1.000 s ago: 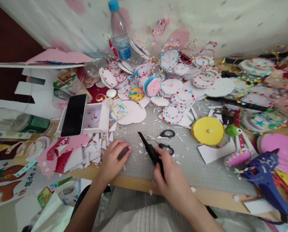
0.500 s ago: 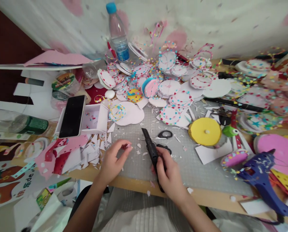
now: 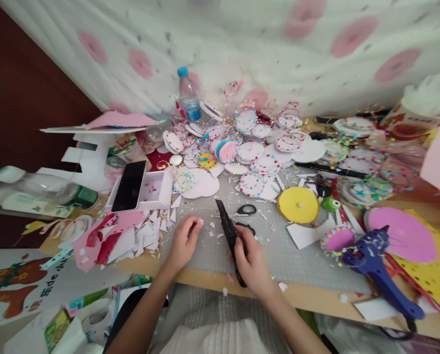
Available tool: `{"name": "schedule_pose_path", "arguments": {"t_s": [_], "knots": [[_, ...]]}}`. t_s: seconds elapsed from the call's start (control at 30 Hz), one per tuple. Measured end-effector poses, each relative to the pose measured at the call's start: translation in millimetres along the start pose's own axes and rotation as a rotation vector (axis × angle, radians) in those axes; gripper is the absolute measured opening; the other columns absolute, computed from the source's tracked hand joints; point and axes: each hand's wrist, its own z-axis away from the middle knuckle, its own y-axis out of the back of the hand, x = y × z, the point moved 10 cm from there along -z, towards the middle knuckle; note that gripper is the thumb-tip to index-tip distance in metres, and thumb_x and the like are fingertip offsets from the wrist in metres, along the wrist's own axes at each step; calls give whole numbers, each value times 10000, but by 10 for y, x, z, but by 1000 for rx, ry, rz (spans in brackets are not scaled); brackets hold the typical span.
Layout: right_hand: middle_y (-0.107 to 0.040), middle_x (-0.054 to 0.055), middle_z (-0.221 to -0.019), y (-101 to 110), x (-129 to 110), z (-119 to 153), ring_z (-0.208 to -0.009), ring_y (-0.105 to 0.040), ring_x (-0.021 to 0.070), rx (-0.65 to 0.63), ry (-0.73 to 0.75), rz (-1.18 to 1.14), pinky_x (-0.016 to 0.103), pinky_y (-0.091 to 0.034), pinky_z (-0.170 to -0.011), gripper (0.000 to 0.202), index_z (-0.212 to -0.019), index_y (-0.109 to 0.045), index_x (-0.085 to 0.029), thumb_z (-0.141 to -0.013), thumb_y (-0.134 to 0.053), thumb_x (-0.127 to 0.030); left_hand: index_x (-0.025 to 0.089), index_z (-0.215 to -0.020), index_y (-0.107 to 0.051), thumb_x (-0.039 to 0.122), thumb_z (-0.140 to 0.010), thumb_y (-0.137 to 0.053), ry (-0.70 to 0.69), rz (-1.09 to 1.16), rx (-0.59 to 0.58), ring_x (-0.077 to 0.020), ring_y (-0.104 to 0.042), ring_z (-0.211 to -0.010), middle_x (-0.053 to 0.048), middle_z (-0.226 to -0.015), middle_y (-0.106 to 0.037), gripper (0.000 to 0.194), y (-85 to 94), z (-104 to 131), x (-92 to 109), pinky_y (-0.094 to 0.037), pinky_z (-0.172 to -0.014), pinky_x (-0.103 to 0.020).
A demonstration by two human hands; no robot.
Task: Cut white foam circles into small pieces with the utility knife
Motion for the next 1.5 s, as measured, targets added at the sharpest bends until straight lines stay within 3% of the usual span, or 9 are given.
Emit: {"name": "schedule_pose_path", "arguments": {"t_s": [0.27, 0.53, 0.77, 0.97, 1.13, 1.33, 1.5], "knots": [[-603, -23, -571, -4, -82, 5, -521, -605, 201, 22, 88, -12, 325, -492, -545, 310, -1186, -492, -156, -975, -340, -325, 189, -890, -577, 266, -923, -479, -64, 11, 52, -165, -580, -810, -43, -859, -608, 129, 57, 38, 27, -473, -750, -283], [-614, -21, -558, -4, -81, 6, -510, -609, 208, 33, 118, -27, 327, -490, -527, 331, -1186, -506, -153, -956, -370, -347, 195, -1013, -621, 293, -908, -512, -25, 82, 138, -175, -632, -853, -66, -943, -673, 181, 145, 71, -78, -507, -789, -307], [-590, -26, -554, -7, -88, 30, -514, -594, 210, 29, 119, -17, 321, -471, -528, 324, -1179, -505, -152, -967, -359, -351, 177, -881, -648, 303, -885, -546, 4, 166, 163, -153, -631, -671, -22, -740, -674, 162, 166, 77, -148, -510, -672, -276], [-579, -24, -574, -14, -67, 49, -536, -582, 206, 2, 94, -26, 317, -469, -547, 353, -1212, -470, -143, -982, -330, -373, 183, -869, -667, 290, -868, -572, 7, 209, 177, -151, -635, -683, -19, -732, -675, 143, 180, 90, -140, -510, -678, -264], [-606, -10, -591, -12, -31, 52, -542, -585, 198, 4, 67, -44, 302, -463, -553, 339, -1180, -488, -152, -974, -359, -388, 190, -1014, -622, 279, -833, -622, -9, 222, 213, -144, -647, -731, -14, -802, -682, 201, 185, 82, -120, -526, -721, -265], [-614, -12, -598, 10, 43, 47, -537, -584, 187, 34, 36, -118, 284, -470, -534, 342, -1181, -490, -173, -959, -388, -412, 185, -848, -603, 271, -837, -636, -48, 146, 239, -135, -633, -708, -6, -769, -667, 93, 188, 95, -87, -514, -688, -247], [-588, -23, -618, 3, 20, 43, -543, -570, 168, 44, 30, -174, 270, -480, -528, 338, -1152, -505, -181, -910, -509, -416, 195, -932, -650, 226, -877, -593, -105, 34, 187, -149, -629, -739, -26, -818, -672, 85, 143, 114, -15, -511, -693, -261]]}}
